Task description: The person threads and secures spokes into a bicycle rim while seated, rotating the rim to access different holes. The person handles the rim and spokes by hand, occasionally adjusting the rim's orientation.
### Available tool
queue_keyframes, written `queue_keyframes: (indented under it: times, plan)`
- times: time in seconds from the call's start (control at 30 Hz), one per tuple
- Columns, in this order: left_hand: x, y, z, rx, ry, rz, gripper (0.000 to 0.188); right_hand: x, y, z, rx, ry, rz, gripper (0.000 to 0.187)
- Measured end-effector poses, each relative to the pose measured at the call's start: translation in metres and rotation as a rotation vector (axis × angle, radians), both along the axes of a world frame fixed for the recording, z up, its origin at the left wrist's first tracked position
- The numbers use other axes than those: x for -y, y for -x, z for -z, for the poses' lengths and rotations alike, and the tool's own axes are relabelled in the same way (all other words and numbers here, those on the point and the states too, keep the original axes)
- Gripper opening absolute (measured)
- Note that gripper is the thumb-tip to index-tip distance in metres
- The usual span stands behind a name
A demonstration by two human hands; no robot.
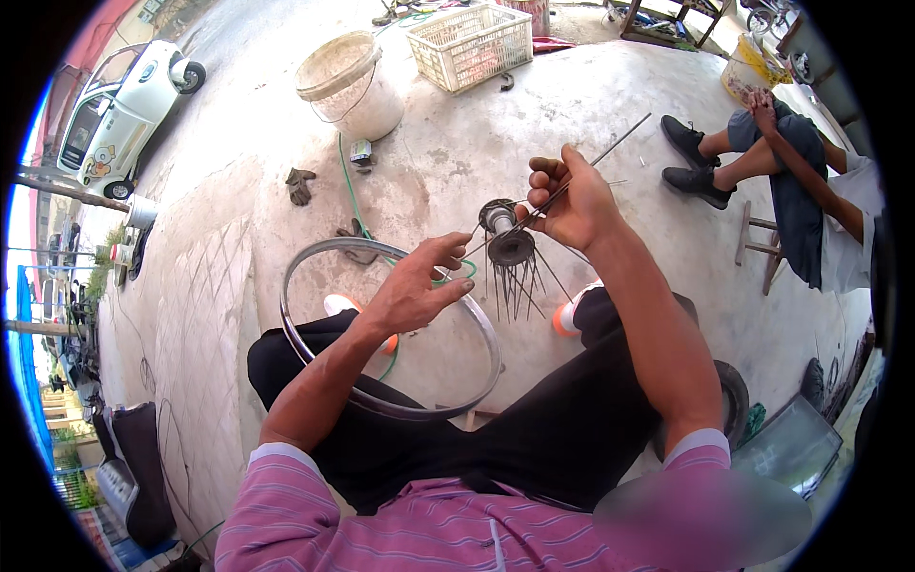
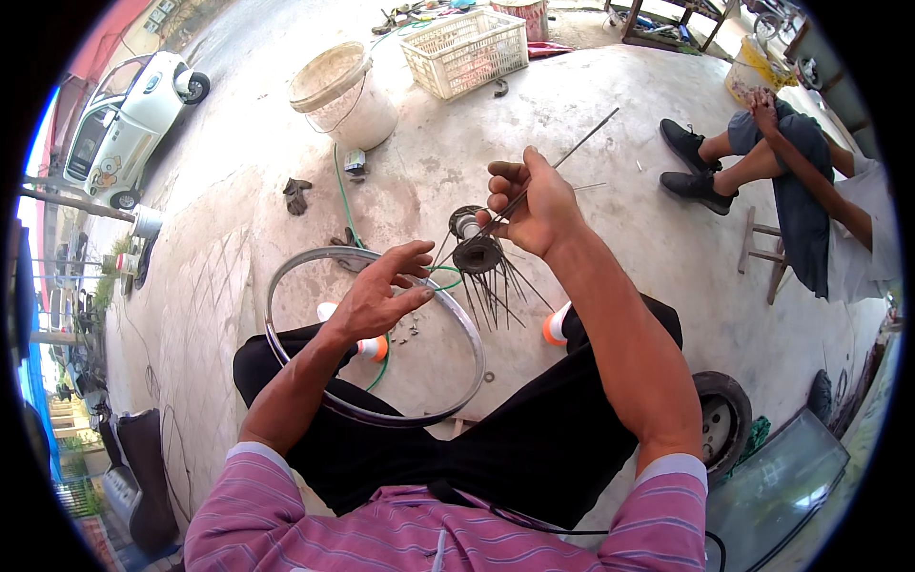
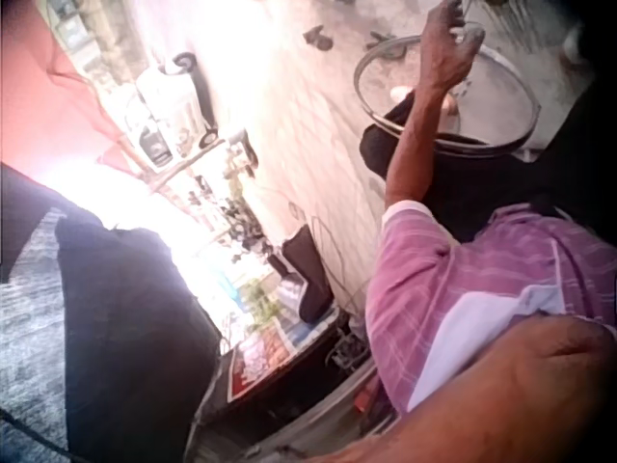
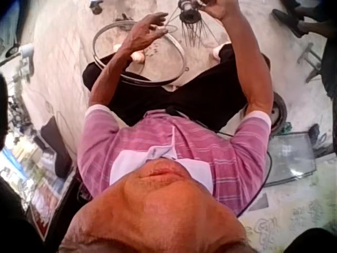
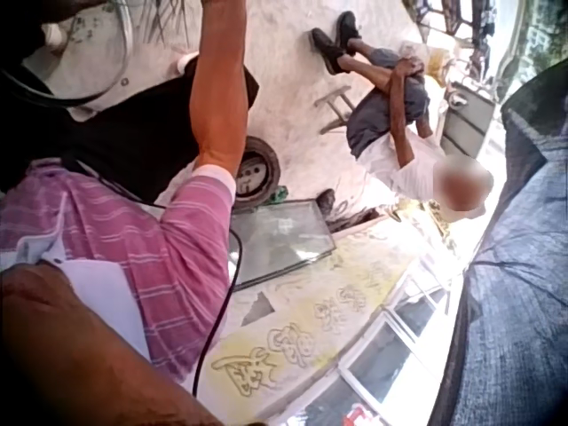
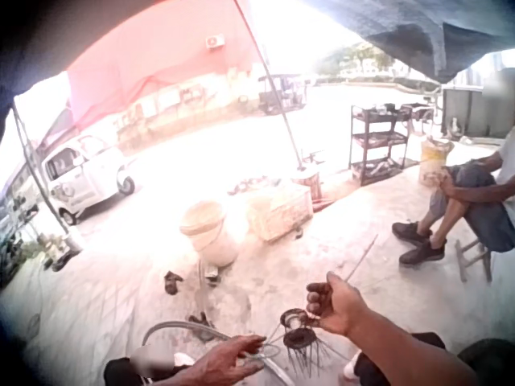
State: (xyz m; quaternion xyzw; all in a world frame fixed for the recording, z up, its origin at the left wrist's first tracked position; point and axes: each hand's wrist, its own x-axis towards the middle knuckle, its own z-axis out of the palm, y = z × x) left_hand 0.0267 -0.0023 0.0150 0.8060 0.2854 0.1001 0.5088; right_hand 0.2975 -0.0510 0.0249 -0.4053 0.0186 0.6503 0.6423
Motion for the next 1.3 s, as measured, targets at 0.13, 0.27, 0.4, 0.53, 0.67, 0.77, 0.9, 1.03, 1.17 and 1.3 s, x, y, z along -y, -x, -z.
queue_keyframes:
  times: [0.13, 0.27, 0.4, 0.53, 0.67, 0.77, 0.9, 1.03, 1.17, 1.3]
  plan:
    - [0.005, -0.001, 0.009, -0.003, 0.144, -0.019, 0.071, -0.001, 0.023, -0.002, -0.06, -0.002, -0.067, 0.052]
    - [-0.012, 0.007, 0.011, -0.051, 0.003, 0.042, 0.068, -0.01, 0.041, -0.007, -0.079, -0.02, -0.12, 0.053]
    - [-0.016, 0.007, 0.006, -0.051, -0.147, 0.096, 0.066, -0.018, 0.046, 0.001, -0.103, -0.057, -0.145, 0.054]
    - [-0.017, 0.002, -0.012, -0.198, 0.121, 0.092, 0.064, -0.021, 0.052, 0.0, -0.106, -0.029, -0.156, 0.053]
    - [-0.015, 0.003, 0.006, -0.151, 0.16, 0.009, 0.057, -0.026, 0.053, 0.005, -0.081, -0.048, -0.157, 0.053]
    - [-0.017, 0.004, 0.016, -0.081, 0.328, -0.027, 0.056, -0.028, 0.054, 0.008, -0.044, -0.076, -0.167, 0.05]
    - [-0.014, 0.009, 0.029, -0.002, 0.472, -0.03, 0.057, -0.034, 0.048, 0.013, -0.005, -0.123, -0.148, 0.042]
    - [-0.015, 0.014, 0.028, 0.017, 0.571, -0.068, 0.059, -0.032, 0.048, 0.015, 0.17, -0.086, -0.204, 0.034]
    - [-0.015, 0.018, 0.021, 0.093, 0.595, -0.132, 0.059, -0.025, 0.052, 0.013, 0.331, -0.065, -0.297, 0.034]
    - [-0.017, 0.016, 0.012, 0.124, 0.61, -0.177, 0.058, -0.015, 0.051, 0.013, 0.466, -0.053, -0.36, 0.037]
